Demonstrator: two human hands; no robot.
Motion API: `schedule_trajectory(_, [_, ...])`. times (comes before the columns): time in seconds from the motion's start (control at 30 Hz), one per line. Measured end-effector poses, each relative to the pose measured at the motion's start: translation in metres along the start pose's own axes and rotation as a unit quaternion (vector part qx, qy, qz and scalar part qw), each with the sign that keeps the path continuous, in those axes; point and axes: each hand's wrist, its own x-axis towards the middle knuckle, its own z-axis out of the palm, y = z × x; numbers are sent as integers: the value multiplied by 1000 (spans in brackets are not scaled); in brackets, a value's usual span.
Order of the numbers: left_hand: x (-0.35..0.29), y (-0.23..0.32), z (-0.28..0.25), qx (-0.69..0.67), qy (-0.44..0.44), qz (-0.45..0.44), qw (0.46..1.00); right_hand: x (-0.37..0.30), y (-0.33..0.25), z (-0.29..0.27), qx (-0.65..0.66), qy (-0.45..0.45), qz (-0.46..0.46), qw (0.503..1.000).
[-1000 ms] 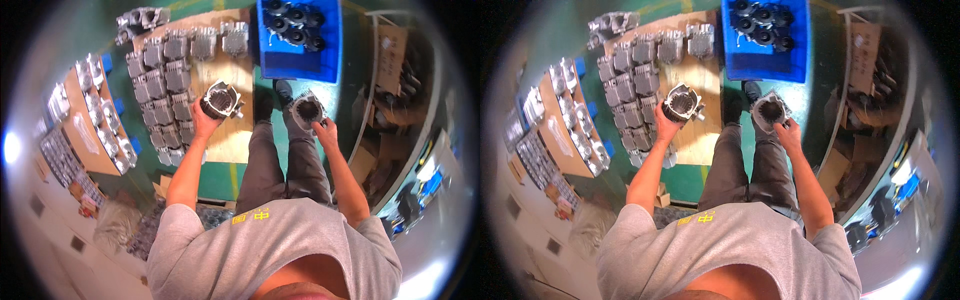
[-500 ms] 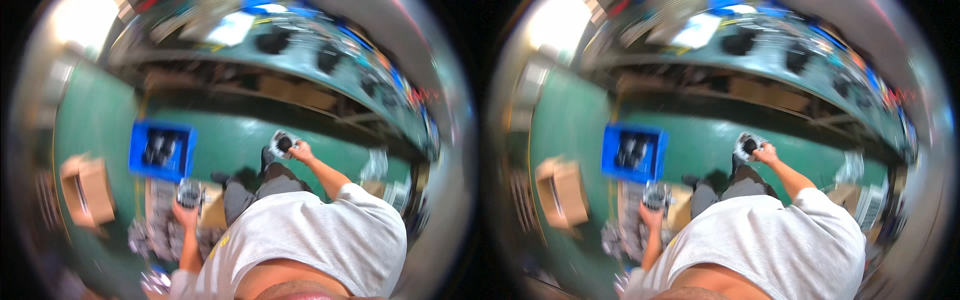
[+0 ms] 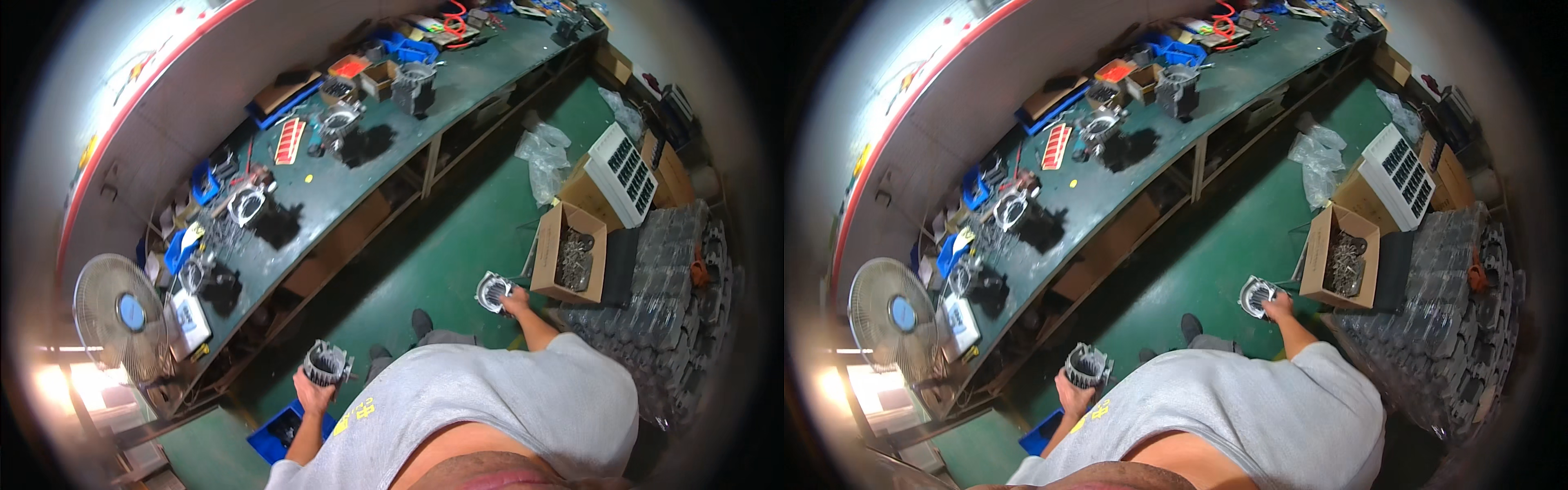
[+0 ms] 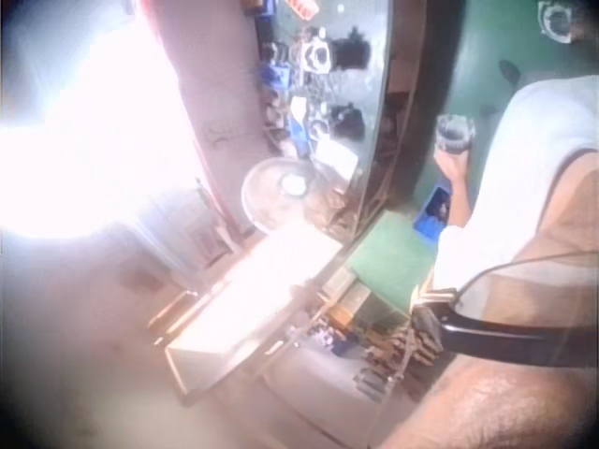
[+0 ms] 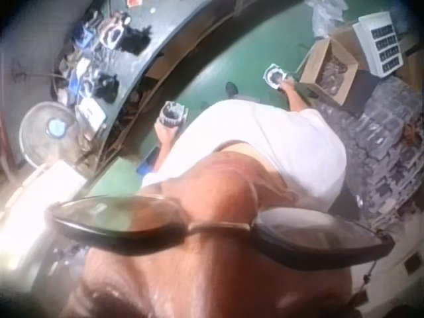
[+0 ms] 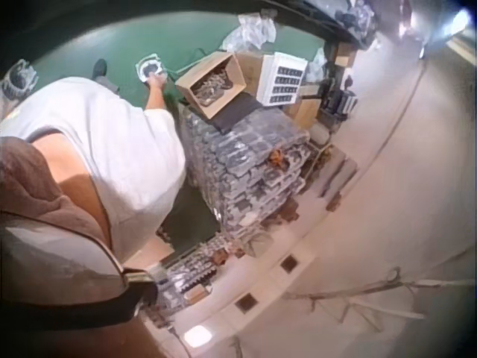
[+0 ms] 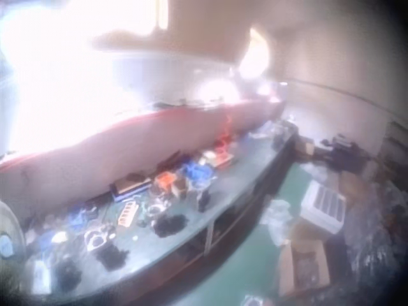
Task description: The person walks through a workshop, picks up a coiled cable, and places it on a box. They then retrieve several metal engine block components from a pallet and place them on a workbench. Using a rubber mallet, the person taps the components to seat parts. The person continues to handle and arrange the metal components on the bench.
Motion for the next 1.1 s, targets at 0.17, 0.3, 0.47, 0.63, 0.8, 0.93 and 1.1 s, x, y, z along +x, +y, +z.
schedule_trajectory(0.17, [170, 157, 30, -54, -32, 124, 990, 22, 32, -48, 21, 27, 125, 992])
schedule_trajectory(0.3, [266, 288, 69, -122, -87, 193, 970, 0, 40, -73, 218, 26, 264, 939])
schedule_trajectory(0.47, [345, 422, 116, -170, -130, 274, 937, -42, 34, -99, 351, -36, 281, 893])
schedule_trajectory(0.63, [405, 544, 177, -171, -230, 317, 904, -67, 21, -143, 417, -60, 296, 857])
schedule_trajectory(0.8, [462, 661, 238, -198, -253, 285, 903, -22, 8, -200, 442, -66, 299, 843])
schedule_trajectory(0.93, [511, 742, 281, -223, -176, 220, 933, 67, -55, -303, 326, -82, 324, 884])
schedule_trajectory(1.1, [578, 830, 327, -330, -46, 165, 929, 205, -66, -423, 350, -68, 188, 915])
